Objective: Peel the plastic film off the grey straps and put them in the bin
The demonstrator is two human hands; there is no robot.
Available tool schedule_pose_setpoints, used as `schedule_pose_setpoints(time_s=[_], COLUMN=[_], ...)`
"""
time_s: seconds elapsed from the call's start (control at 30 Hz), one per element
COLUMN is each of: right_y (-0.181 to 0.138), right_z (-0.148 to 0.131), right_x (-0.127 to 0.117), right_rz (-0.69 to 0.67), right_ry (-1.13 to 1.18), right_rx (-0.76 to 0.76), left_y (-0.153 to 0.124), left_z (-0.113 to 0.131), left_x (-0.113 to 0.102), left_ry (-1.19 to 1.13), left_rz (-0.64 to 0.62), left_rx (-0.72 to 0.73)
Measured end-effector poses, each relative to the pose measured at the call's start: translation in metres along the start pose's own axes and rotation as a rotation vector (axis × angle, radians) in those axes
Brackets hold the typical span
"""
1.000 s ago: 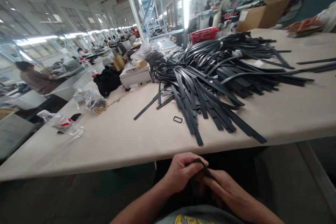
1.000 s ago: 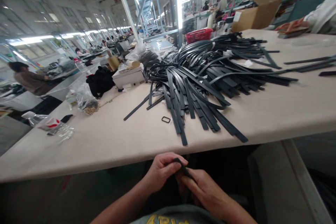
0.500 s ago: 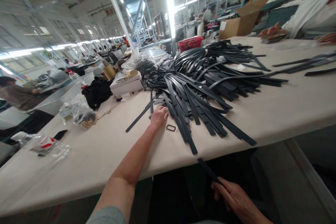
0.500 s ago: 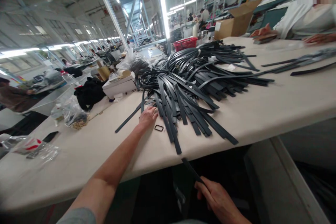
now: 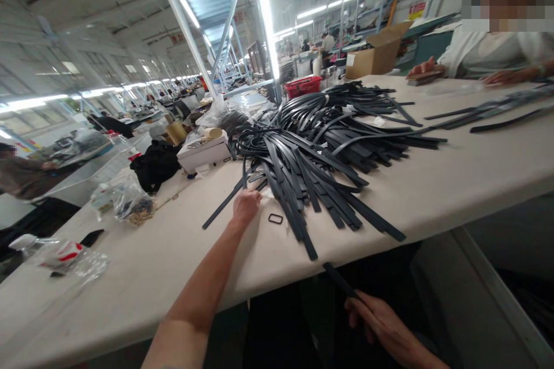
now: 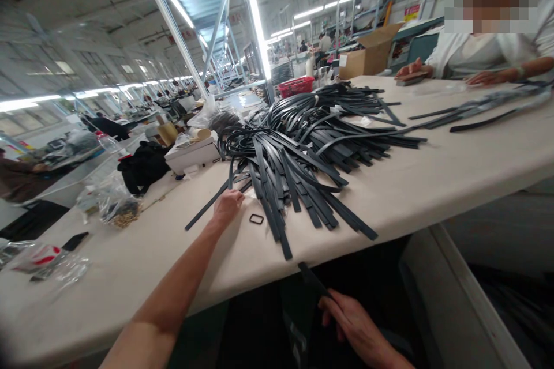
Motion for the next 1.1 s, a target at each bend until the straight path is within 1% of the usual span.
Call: schedule_pose_setpoints(time_s=[0.1, 0.17, 0.27, 0.37, 0.47, 0.57, 0.67, 0.8, 0.97, 1.03, 1.1], right_y=[-0.002, -0.004, -0.011, -0.022, -0.030, -0.028, -0.020, -0.004, 0.019, 0.025, 0.026], right_z=[-0.004, -0.008, -0.022, -0.046, -0.074, -0.096, -0.111, -0.125, -0.129, -0.129, -0.129], right_x=[-0.006, -0.006, 0.004, 0.026, 0.048, 0.068, 0.082, 0.098, 0.112, 0.112, 0.111], right_rz=[0.005, 0.001, -0.060, -0.179, -0.264, -0.282, -0.238, -0.190, -0.107, -0.076, -0.059], right_ry=[0.023, 0.046, 0.126, 0.206, 0.249, 0.265, 0.277, 0.300, 0.351, 0.355, 0.355], right_rx=[0.028, 0.049, 0.077, 0.086, 0.075, 0.040, 0.011, 0.004, 0.056, 0.052, 0.049], left_y=[-0.052, -0.092, -0.154, -0.209, -0.246, -0.262, -0.263, -0.260, -0.259, -0.260, -0.261], left_z=[-0.017, -0.026, -0.030, -0.016, 0.001, 0.009, 0.012, 0.021, 0.038, 0.038, 0.028], left_x=[-0.032, -0.054, -0.079, -0.089, -0.089, -0.087, -0.083, -0.075, -0.073, -0.074, -0.072], left_ry=[-0.047, -0.154, -0.337, -0.476, -0.600, -0.650, -0.689, -0.762, -0.848, -0.889, -0.943], left_rz=[0.011, 0.016, 0.014, -0.021, -0.022, 0.039, 0.091, 0.066, 0.024, 0.026, 0.030], left_rx=[-0.021, -0.064, -0.162, -0.247, -0.327, -0.397, -0.435, -0.416, -0.363, -0.387, -0.462])
Point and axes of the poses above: each hand's wrist, its own y-axis towards the middle knuckle, its own x-axis out of the palm, z = x × y, the point moved 8 cm from there along y, towards the middle knuckle, and after that the axes turned 9 degrees about z, right-handed, at the moved point
